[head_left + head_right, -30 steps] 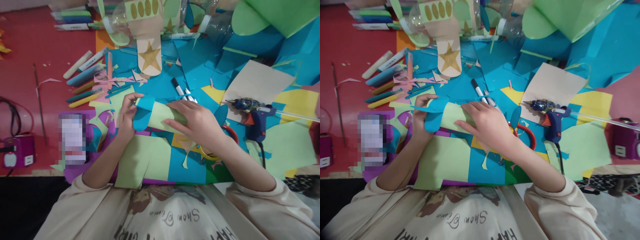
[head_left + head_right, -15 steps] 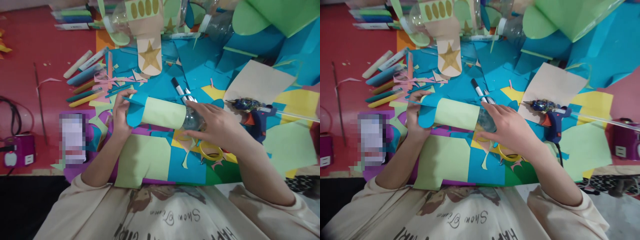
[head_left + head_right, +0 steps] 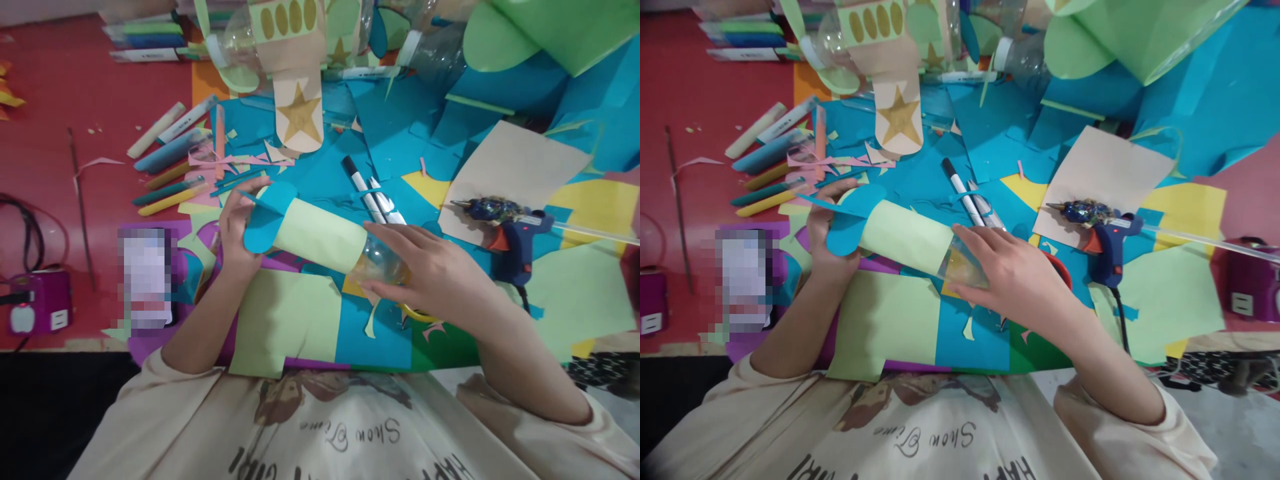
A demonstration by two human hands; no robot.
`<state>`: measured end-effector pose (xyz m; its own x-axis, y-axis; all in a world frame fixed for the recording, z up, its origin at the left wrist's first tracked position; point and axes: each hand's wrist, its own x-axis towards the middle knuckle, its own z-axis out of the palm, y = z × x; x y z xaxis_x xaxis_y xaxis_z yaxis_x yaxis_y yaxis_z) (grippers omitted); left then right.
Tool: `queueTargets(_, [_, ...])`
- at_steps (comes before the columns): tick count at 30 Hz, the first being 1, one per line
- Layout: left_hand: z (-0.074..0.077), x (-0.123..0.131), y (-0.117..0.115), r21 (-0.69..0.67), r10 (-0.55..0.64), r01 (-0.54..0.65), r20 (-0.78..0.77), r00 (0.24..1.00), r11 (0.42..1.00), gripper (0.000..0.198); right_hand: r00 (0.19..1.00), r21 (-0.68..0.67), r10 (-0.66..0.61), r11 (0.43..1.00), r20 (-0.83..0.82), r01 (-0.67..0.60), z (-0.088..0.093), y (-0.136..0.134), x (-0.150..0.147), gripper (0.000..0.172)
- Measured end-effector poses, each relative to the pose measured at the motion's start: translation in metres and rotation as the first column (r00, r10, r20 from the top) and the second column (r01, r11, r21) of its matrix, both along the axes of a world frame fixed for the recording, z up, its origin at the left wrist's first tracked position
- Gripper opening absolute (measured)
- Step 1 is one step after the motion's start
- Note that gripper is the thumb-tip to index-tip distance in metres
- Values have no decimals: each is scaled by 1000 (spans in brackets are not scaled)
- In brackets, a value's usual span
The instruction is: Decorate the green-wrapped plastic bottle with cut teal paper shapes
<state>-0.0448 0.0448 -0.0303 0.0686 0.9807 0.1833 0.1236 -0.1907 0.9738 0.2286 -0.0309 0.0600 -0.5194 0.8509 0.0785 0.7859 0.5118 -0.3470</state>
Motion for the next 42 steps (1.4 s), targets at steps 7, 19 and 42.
queueTargets(7, [4,6,6,-79,113,-96,236,965,992,38,990,-33,-136,990,-45,134,12,-15,-7,63])
queueTargets(19, [17,26,-25,-50,-287,291,74,955,955,36,959,-111,-267,960,-99,256,-4,-19,-29,70])
queueTargets(42, [14,-28,16,273,187,-60,-469,863,960,33,877,-280,-387,908,-284,310,-27,8,-45,71])
